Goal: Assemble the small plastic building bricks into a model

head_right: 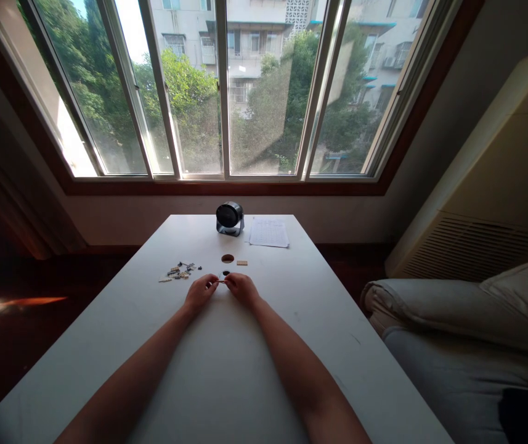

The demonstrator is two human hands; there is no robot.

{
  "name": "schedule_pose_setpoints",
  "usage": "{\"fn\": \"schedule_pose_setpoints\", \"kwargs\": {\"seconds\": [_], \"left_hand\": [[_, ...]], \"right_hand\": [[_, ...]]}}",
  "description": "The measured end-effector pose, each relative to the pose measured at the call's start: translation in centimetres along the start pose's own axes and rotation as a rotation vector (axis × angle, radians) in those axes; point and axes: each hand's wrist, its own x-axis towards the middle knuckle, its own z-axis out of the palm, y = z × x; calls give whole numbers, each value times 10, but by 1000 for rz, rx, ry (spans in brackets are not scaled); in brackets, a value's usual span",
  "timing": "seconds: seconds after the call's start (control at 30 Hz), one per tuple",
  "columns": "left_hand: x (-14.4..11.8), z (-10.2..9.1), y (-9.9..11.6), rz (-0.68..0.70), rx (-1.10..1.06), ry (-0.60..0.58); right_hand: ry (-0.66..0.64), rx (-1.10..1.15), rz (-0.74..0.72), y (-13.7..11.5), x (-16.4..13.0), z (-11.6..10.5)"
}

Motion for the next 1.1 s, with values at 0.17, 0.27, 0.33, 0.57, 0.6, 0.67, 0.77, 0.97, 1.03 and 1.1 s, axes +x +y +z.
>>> {"fn": "schedule_pose_setpoints", "kwargs": {"seconds": [0.17,0.27,0.33,0.57,0.6,0.67,0.77,0.97,1.03,1.1], "left_hand": [[1,3,-4,31,-23,14],[1,3,-4,36,-24,11],[1,3,-4,31,-17,9],[2,2,-5,24,5,-5],[2,3,-5,24,5,-6],[2,3,-5,16,8,-4],[2,3,-4,4,14,1],[1,2,-2,9,24,-6],[0,2,-1,6,31,-13],[0,1,0,0,36,-18]], "right_hand": [[6,7,10,1,0,-1],[22,27,19,2,0,1],[28,38,24,2,0,1],[36,44,19,4,0,3],[35,39,17,5,0,3],[31,27,8,6,0,4],[20,8,0,6,1,3],[21,-5,13,4,1,2],[27,2,20,3,0,2],[33,7,19,3,0,2]]}}
